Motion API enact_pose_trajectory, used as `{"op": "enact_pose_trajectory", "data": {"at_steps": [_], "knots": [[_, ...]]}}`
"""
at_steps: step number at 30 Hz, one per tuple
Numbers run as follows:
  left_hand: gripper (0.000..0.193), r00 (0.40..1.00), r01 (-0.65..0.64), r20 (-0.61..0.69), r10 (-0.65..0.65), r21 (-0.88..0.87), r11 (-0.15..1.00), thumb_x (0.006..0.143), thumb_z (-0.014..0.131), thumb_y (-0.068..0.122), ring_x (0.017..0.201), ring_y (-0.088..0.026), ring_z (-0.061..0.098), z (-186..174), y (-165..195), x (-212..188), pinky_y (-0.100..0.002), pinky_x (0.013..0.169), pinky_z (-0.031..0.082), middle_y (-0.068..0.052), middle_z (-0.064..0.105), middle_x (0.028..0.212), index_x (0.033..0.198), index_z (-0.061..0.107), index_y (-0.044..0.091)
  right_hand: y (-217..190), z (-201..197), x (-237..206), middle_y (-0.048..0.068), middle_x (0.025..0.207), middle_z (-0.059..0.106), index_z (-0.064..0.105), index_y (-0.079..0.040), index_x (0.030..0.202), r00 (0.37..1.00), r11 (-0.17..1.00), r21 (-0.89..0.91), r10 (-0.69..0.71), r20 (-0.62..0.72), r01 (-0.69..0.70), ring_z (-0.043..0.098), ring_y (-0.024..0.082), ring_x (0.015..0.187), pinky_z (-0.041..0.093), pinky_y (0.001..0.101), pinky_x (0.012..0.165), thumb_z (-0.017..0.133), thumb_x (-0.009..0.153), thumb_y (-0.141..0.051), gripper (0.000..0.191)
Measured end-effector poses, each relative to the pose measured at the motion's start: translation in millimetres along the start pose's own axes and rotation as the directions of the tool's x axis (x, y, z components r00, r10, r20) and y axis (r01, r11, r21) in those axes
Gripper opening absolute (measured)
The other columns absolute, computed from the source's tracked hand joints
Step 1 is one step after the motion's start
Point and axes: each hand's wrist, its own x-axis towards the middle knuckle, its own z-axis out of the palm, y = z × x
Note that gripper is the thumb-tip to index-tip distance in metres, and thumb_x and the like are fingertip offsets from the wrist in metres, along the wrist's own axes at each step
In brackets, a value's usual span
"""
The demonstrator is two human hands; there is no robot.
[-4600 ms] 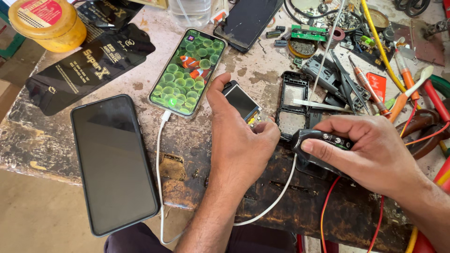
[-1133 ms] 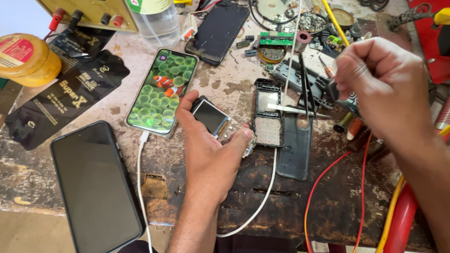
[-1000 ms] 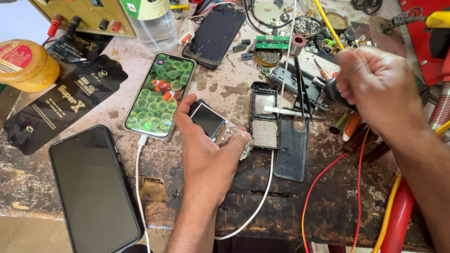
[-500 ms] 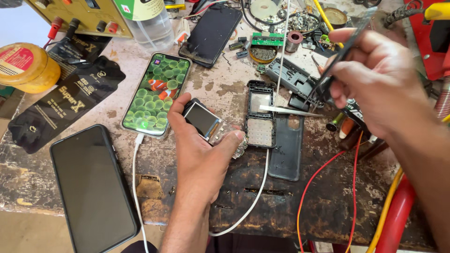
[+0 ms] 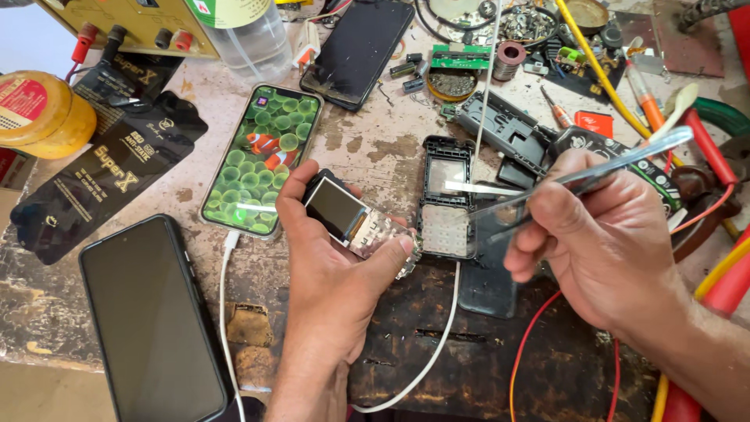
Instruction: The person repairs a small keypad mobile phone at a cluttered workbench. They pry open the phone's housing with a flat metal tool, separate the cover, lift out the internal board and speaker, then use tweezers to reposition and adjust components inside the open phone.
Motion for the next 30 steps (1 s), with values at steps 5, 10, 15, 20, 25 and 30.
{"op": "enact_pose_trajectory", "data": {"at_steps": [5,10,15,20,25,30], "knots": [[0.104,0.998,0.051,-0.031,-0.05,0.057,0.997,0.064,0.07,-0.019,0.101,-0.02,0.06,0,5,-2,-0.034,0.083,0.06,-0.01,0.045,0.121,0.149,0.022,0.017,-5,17,-3,0.021,0.091,0.072,0.056,0.008,0.108,0.994,0.996,-0.08,-0.04,0.102,0.048,0.076,0.026,0.081,0.065,0.0398,0.07,0.053,0.11,0.001,0.008],[0.106,0.999,0.05,0.006,-0.051,0.021,0.999,0.063,0.07,-0.019,0.106,-0.019,0.058,-1,8,-3,-0.033,0.087,0.059,-0.01,0.043,0.122,0.15,0.021,0.018,-5,11,-5,0.025,0.094,0.073,0.06,0.01,0.118,0.999,0.982,-0.187,0.0,0.045,0.008,0.078,0.029,0.084,0.068,0.0434,0.074,0.054,0.102,0.001,0.019],[0.106,0.997,0.08,-0.013,-0.08,-0.002,0.997,0.061,0.071,-0.02,0.102,-0.02,0.06,0,7,-4,-0.035,0.083,0.06,-0.009,0.043,0.122,0.147,0.022,0.019,-5,9,-11,0.024,0.092,0.076,0.067,0.009,0.099,0.996,0.71,-0.699,-0.023,0.092,0.081,0.081,0.032,0.086,0.071,0.0408,0.079,0.071,0.089,0.005,0.012],[0.105,0.999,0.048,0.009,-0.048,-0.04,0.998,0.064,0.07,-0.019,0.104,-0.022,0.061,-1,6,-4,-0.036,0.084,0.062,-0.01,0.042,0.124,0.149,0.022,0.018,-2,19,-1,0.009,0.088,0.077,0.062,-0.002,0.096,0.931,0.528,-0.77,-0.138,0.338,0.358,0.083,0.022,0.095,0.064,0.0277,0.074,0.071,0.089,-0.004,0.011],[0.105,0.999,0.033,0.001,-0.033,0.015,0.999,0.063,0.072,-0.019,0.105,-0.02,0.06,0,3,-3,-0.034,0.082,0.062,-0.009,0.042,0.123,0.148,0.022,0.017,-5,33,1,0.005,0.086,0.074,0.063,-0.003,0.093,0.846,0.294,-0.797,-0.093,0.525,0.528,0.081,0.02,0.094,0.063,0.0374,0.087,0.073,0.088,-0.006,0.012],[0.104,1.0,0.021,0.009,-0.021,0.007,1.0,0.064,0.072,-0.019,0.104,-0.019,0.059,1,4,-3,-0.033,0.081,0.061,-0.01,0.043,0.122,0.149,0.022,0.017,-8,34,5,0.014,0.104,0.077,0.06,-0.007,0.091,0.84,0.197,-0.821,-0.024,0.543,0.536,0.081,0.018,0.092,0.064,0.0266,0.072,0.078,0.084,-0.009,0.02]]}}
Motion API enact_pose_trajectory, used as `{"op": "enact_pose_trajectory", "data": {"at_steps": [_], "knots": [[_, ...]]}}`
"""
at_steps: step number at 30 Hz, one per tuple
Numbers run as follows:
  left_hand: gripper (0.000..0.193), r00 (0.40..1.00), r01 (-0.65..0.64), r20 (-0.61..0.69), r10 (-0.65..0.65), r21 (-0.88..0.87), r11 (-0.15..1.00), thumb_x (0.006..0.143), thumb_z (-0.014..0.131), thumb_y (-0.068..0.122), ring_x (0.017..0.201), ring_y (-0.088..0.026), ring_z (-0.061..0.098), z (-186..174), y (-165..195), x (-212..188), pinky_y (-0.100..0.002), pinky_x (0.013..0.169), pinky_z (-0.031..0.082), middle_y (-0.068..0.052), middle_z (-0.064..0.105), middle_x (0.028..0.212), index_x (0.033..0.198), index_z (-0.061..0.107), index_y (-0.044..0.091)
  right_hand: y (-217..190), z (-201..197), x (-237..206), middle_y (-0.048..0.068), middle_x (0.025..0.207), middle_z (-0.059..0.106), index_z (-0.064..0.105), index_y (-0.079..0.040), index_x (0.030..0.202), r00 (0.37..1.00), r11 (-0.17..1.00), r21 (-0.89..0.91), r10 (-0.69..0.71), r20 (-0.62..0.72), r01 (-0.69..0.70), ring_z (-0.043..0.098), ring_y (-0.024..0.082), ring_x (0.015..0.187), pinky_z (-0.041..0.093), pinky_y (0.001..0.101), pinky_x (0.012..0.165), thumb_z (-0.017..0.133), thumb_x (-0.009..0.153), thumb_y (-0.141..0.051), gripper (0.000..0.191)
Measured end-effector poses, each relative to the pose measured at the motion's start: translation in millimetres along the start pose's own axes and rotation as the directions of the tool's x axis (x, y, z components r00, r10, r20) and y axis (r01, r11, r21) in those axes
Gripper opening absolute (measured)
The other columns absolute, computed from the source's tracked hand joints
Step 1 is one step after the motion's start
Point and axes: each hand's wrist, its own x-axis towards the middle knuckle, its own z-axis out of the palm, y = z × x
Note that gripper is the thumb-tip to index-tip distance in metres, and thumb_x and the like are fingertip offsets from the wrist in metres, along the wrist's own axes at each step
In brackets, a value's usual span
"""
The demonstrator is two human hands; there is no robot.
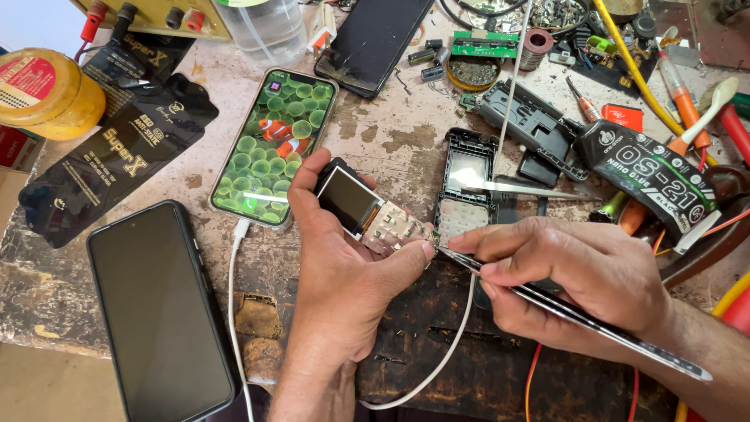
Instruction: The person repairs a small keypad mobile phone at a cluttered workbench. They pry open the phone's housing with a flat metal tool, separate the cover, lift out the internal board and speaker, then use tweezers to reposition and adjust components inside the open phone.
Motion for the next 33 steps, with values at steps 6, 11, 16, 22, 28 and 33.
{"op": "enact_pose_trajectory", "data": {"at_steps": [6,11,16,22,28,33], "knots": [[0.105,1.0,0.027,-0.007,-0.027,0.014,1.0,0.064,0.071,-0.019,0.1,-0.019,0.061,0.4,1.7,0.4,-0.032,0.079,0.061,-0.009,0.044,0.12,0.149,0.022,0.018,4.8,2.2,-2.3,0.015,0.108,0.078,0.057,-0.007,0.09,1.0,0.999,-0.031,0.018,0.022,-0.017,0.081,0.014,0.087,0.064,0.0258,0.07,0.079,0.084,-0.01,0.023],[0.106,1.0,0.027,-0.009,-0.027,0.013,1.0,0.063,0.072,-0.019,0.1,-0.019,0.061,0.1,1.4,0.4,-0.033,0.079,0.061,-0.009,0.044,0.121,0.149,0.022,0.018,4.1,3.4,-2.1,0.012,0.099,0.076,0.056,-0.006,0.09,0.999,0.998,-0.048,-0.027,0.019,0.028,0.08,0.019,0.096,0.064,0.0265,0.072,0.078,0.085,-0.007,0.022],[0.107,0.999,0.034,-0.018,-0.033,0.044,0.998,0.063,0.072,-0.019,0.101,-0.018,0.06,0.0,1.2,0.8,-0.033,0.08,0.061,-0.01,0.044,0.122,0.149,0.021,0.018,2.7,3.9,-0.4,0.012,0.096,0.077,0.058,-0.006,0.088,1.0,0.997,-0.074,-0.008,0.023,0.01,0.081,0.018,0.094,0.065,0.0265,0.072,0.078,0.082,-0.007,0.021],[0.107,1.0,0.025,-0.012,-0.024,0.024,0.999,0.063,0.072,-0.019,0.103,-0.019,0.059,0.5,0.3,0.5,-0.033,0.08,0.061,-0.011,0.043,0.124,0.149,0.021,0.018,3.3,5.1,-0.2,0.011,0.096,0.077,0.059,-0.006,0.088,1.0,0.997,-0.08,0.009,0.017,-0.008,0.081,0.018,0.093,0.066,0.0261,0.072,0.08,0.081,-0.008,0.022],[0.107,1.0,0.012,-0.006,-0.012,0.034,0.999,0.064,0.073,-0.019,0.106,-0.019,0.058,0.8,0.3,0.6,-0.033,0.082,0.06,-0.011,0.043,0.125,0.149,0.02,0.018,3.0,4.9,-0.2,0.01,0.094,0.077,0.059,-0.007,0.088,1.0,0.995,-0.096,0.003,0.018,-0.001,0.08,0.019,0.096,0.066,0.0266,0.073,0.079,0.081,-0.008,0.022],[0.107,0.999,0.028,-0.019,-0.026,0.069,0.997,0.063,0.073,-0.018,0.106,-0.018,0.058,1.4,2.2,0.2,-0.033,0.082,0.061,-0.011,0.043,0.124,0.149,0.02,0.017,2.8,5.0,0.4,0.013,0.099,0.077,0.059,-0.006,0.088,1.0,0.995,-0.097,0.0,0.018,0.001,0.081,0.017,0.091,0.065,0.0262,0.071,0.08,0.081,-0.008,0.022]]}}
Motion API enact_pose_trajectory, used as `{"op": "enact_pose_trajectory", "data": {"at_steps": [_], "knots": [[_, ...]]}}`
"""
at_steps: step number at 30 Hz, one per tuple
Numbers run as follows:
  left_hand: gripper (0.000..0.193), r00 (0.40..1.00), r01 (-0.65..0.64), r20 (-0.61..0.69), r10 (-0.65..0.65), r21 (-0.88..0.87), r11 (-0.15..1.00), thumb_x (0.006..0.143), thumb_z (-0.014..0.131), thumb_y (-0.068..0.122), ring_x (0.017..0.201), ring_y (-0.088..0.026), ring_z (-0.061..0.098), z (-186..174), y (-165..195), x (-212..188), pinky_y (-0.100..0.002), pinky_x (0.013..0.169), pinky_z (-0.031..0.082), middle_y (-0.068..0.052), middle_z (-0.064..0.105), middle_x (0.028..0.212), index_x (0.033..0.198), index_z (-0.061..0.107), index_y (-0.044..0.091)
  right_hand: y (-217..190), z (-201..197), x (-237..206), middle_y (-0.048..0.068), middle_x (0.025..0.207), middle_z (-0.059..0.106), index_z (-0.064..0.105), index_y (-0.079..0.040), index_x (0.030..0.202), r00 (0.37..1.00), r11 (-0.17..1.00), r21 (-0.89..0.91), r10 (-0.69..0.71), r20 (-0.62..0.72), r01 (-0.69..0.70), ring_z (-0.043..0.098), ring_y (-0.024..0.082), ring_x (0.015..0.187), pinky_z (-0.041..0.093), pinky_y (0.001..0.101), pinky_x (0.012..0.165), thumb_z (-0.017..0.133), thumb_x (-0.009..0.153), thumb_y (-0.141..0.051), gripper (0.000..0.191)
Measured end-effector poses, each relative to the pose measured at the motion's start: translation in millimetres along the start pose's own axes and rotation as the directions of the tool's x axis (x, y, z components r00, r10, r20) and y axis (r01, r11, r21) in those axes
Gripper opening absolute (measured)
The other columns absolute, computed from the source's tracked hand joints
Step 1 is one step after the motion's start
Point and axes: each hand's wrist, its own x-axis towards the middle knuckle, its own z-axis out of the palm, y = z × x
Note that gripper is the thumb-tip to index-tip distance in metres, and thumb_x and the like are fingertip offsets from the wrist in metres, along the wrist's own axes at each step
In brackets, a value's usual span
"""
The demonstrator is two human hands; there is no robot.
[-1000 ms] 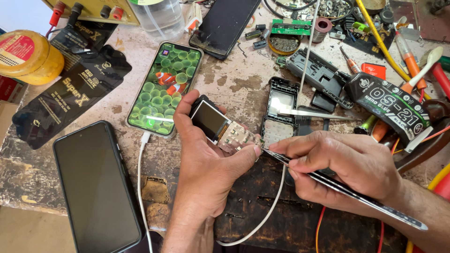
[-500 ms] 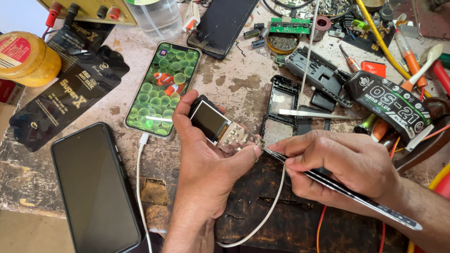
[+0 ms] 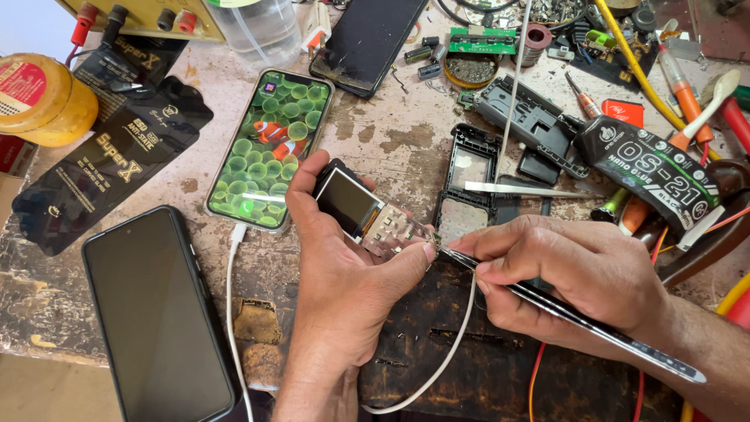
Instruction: The person repairs a small keypad mobile phone at a cluttered workbench. They pry open the phone's housing with a flat metal tool, separate the cover, lift out the internal board and speaker, then use tweezers to reposition and adjust components inside the open phone.
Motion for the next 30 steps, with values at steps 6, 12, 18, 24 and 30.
{"op": "enact_pose_trajectory", "data": {"at_steps": [6,12,18,24,30], "knots": [[0.105,1.0,-0.002,-0.002,0.002,-0.009,1.0,0.064,0.072,-0.019,0.103,-0.02,0.06,0.0,1.3,-0.7,-0.033,0.082,0.061,-0.011,0.043,0.123,0.149,0.021,0.017,-0.7,0.2,0.7,0.013,0.099,0.077,0.059,-0.006,0.087,1.0,1.0,0.012,0.01,-0.004,-0.009,0.081,0.017,0.09,0.065,0.0255,0.07,0.08,0.081,-0.008,0.022],[0.105,1.0,-0.013,-0.002,0.013,-0.006,1.0,0.064,0.071,-0.019,0.107,-0.019,0.059,-0.3,0.2,-0.3,-0.034,0.085,0.062,-0.011,0.042,0.123,0.149,0.021,0.017,-1.1,-0.1,0.6,0.014,0.1,0.077,0.058,-0.006,0.086,1.0,1.0,0.004,0.004,-0.007,-0.004,0.081,0.017,0.089,0.065,0.0258,0.069,0.079,0.081,-0.007,0.022],[0.105,1.0,0.002,0.001,-0.002,-0.022,1.0,0.064,0.072,-0.019,0.106,-0.02,0.06,-0.5,0.1,-0.7,-0.034,0.086,0.062,-0.011,0.042,0.124,0.148,0.02,0.018,-1.3,0.8,0.5,0.014,0.099,0.078,0.058,-0.006,0.086,1.0,1.0,-0.003,0.006,-0.017,-0.006,0.081,0.018,0.088,0.065,0.0261,0.069,0.079,0.08,-0.008,0.022],[0.105,1.0,0.022,-0.014,-0.022,0.014,1.0,0.063,0.072,-0.018,0.092,-0.017,0.061,0.1,2.0,-0.6,-0.029,0.076,0.057,-0.009,0.045,0.122,0.148,0.022,0.019,-1.7,0.7,1.1,0.013,0.099,0.077,0.057,-0.006,0.087,0.999,1.0,0.008,-0.019,-0.037,0.019,0.081,0.017,0.089,0.065,0.0262,0.069,0.079,0.081,-0.006,0.022],[0.104,1.0,-0.004,-0.009,0.005,0.02,1.0,0.065,0.072,-0.017,0.092,-0.015,0.061,0.0,2.4,-0.8,-0.029,0.075,0.057,-0.009,0.045,0.121,0.149,0.022,0.018,-1.8,1.2,2.4,0.014,0.101,0.077,0.057,-0.006,0.086,0.999,1.0,0.004,-0.023,-0.029,0.023,0.079,0.014,0.079,0.064,0.0257,0.066,0.079,0.08,-0.006,0.023]]}}
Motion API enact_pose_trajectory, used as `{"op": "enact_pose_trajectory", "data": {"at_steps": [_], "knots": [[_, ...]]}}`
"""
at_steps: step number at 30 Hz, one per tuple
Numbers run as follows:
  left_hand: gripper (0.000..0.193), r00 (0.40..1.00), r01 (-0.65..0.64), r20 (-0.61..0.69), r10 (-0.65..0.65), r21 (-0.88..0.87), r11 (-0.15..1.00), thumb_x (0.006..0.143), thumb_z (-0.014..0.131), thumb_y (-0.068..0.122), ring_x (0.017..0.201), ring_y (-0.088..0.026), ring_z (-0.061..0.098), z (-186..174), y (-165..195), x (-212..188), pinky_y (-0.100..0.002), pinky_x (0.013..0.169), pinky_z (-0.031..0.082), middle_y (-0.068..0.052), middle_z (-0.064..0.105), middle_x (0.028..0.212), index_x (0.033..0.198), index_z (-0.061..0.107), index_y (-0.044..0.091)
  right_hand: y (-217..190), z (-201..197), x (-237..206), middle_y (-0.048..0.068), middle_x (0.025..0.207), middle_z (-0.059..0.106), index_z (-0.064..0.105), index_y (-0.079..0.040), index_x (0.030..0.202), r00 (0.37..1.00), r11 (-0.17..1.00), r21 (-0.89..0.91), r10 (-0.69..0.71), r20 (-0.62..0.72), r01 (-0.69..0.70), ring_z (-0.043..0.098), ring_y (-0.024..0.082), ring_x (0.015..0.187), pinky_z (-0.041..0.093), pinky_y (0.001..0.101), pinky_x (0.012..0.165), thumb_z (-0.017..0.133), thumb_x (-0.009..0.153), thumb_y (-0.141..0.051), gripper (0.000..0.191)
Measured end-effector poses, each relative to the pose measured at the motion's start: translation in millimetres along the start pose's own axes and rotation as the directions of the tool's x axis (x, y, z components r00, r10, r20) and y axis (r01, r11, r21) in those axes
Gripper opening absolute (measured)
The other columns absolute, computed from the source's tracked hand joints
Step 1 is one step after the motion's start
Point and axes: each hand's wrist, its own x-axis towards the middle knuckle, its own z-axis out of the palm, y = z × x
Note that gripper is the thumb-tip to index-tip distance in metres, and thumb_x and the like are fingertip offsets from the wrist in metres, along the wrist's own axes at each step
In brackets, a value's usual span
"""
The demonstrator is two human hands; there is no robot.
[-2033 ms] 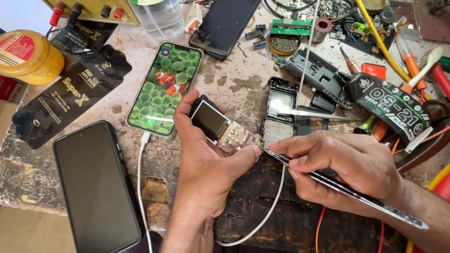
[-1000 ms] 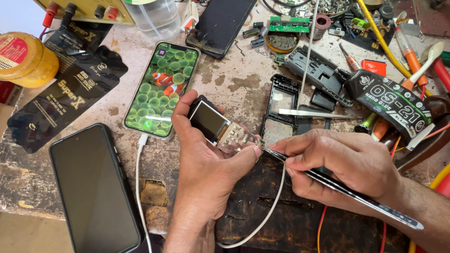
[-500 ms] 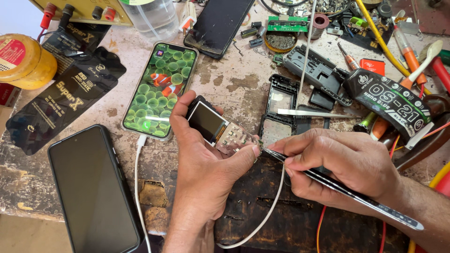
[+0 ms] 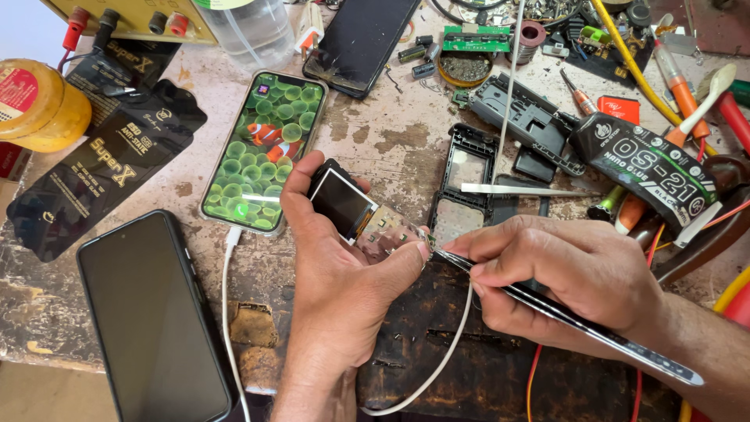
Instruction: The person repairs a small keypad mobile phone at a cluttered workbench. They pry open the phone's housing with a flat metal tool, separate the cover, lift out the internal board and speaker, then use tweezers to reposition and adjust components inside the open phone.
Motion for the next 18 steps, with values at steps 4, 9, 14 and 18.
{"op": "enact_pose_trajectory", "data": {"at_steps": [4,9,14,18], "knots": [[0.103,1.0,0.004,-0.007,-0.004,0.001,1.0,0.065,0.072,-0.017,0.092,-0.015,0.06,-0.1,-0.8,0.1,-0.028,0.077,0.058,-0.009,0.044,0.122,0.149,0.023,0.019,-0.4,0.4,0.1,0.013,0.102,0.077,0.059,-0.007,0.088,1.0,1.0,-0.003,0.01,0.013,-0.01,0.079,0.014,0.079,0.064,0.0258,0.068,0.08,0.08,-0.006,0.023],[0.104,1.0,0.004,-0.002,-0.004,-0.019,1.0,0.065,0.072,-0.017,0.091,-0.014,0.059,0.0,-1.6,0.2,-0.028,0.078,0.058,-0.008,0.043,0.123,0.149,0.023,0.02,-0.2,0.7,0.4,0.013,0.104,0.077,0.06,-0.006,0.09,1.0,1.0,0.008,0.009,0.016,-0.009,0.079,0.015,0.082,0.064,0.0261,0.07,0.08,0.08,-0.006,0.022],[0.104,1.0,-0.003,-0.005,0.003,-0.013,1.0,0.065,0.072,-0.017,0.091,-0.014,0.058,-0.3,-2.6,-0.1,-0.028,0.077,0.058,-0.009,0.043,0.123,0.149,0.024,0.019,-0.4,0.3,-0.1,0.013,0.105,0.077,0.06,-0.007,0.09,1.0,1.0,0.013,0.018,0.018,-0.018,0.079,0.016,0.084,0.064,0.0265,0.071,0.079,0.08,-0.007,0.022],[0.103,1.0,-0.003,-0.003,0.003,-0.026,1.0,0.064,0.071,-0.017,0.089,-0.014,0.06,0.5,-2.9,0.3,-0.028,0.076,0.058,-0.009,0.044,0.122,0.149,0.024,0.019,-0.9,0.6,-0.2,0.013,0.104,0.077,0.06,-0.007,0.089,0.999,0.999,0.001,0.034,0.01,-0.034,0.08,0.015,0.083,0.064,0.0261,0.07,0.08,0.079,-0.007,0.022]]}}
